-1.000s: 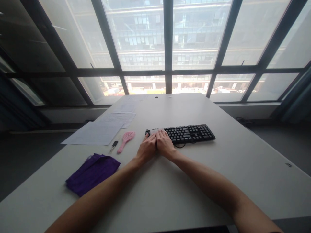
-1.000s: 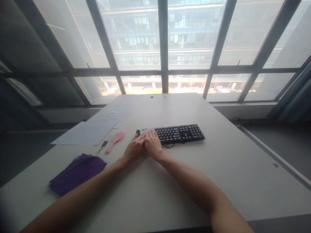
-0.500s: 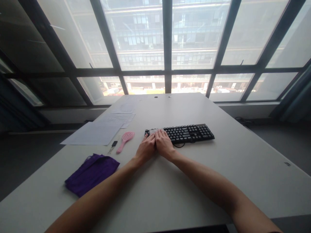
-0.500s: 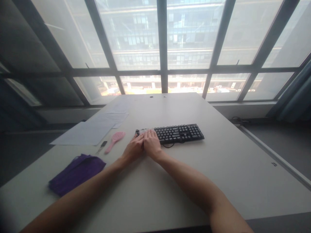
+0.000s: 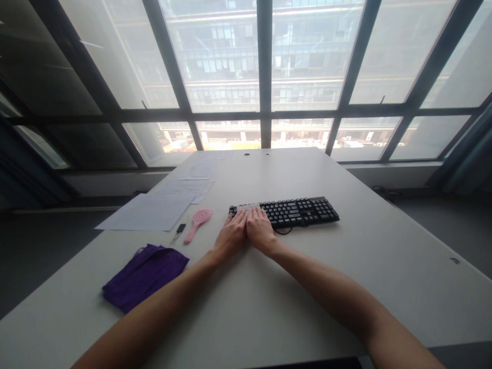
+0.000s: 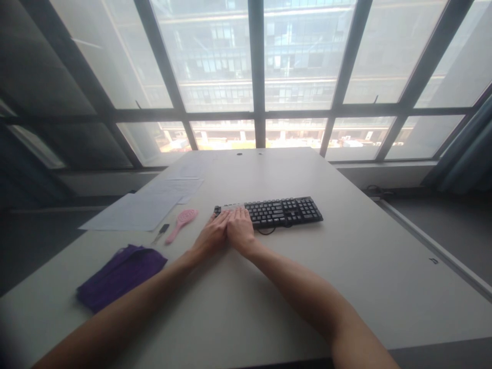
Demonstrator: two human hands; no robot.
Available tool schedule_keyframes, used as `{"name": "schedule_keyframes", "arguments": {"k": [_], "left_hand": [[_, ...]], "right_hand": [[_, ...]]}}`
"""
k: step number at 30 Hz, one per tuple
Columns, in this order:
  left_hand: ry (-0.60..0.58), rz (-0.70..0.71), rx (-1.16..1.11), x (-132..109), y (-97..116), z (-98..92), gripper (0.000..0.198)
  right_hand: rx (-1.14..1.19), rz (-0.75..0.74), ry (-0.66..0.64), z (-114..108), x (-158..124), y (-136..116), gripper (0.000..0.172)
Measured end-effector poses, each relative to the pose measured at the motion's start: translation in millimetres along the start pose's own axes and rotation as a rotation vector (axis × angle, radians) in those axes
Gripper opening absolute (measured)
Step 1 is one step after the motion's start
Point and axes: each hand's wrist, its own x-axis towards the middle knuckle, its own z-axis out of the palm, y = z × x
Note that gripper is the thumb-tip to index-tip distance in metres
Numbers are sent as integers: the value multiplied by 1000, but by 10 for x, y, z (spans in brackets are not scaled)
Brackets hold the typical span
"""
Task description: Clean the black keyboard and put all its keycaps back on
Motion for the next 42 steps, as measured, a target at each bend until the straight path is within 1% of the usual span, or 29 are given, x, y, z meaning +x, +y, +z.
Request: {"name": "schedule_keyframes", "arguments": {"k": [5,10,12,16,19,25,31,36,39,42], "left_hand": [[8,-20,24,7,25,9,57],[-45,12,51,-17,2,35,62],[-48,38,63,-33,-11,39,62],[-37,57,77,-42,-8,50,61],[-27,44,77,-36,9,55,59],[-38,27,66,-32,36,35,56],[-22,15,20,-25,44,75,54],[22,31,5,-4,50,76,52],[41,32,-8,8,51,59,52],[66,16,-26,13,51,47,57]], "right_hand": [[-7,-27,-17,15,9,26,51],[-31,-58,-6,37,-9,44,52],[-37,-105,-9,47,-35,104,53],[-17,-260,8,64,-113,302,54],[17,-310,42,79,-156,401,54],[13,-295,31,87,-163,403,55],[25,-289,39,87,-199,418,56],[0,-265,49,66,-227,385,55],[-26,-213,50,36,-240,372,53],[-58,-101,70,15,-241,401,52]]}}
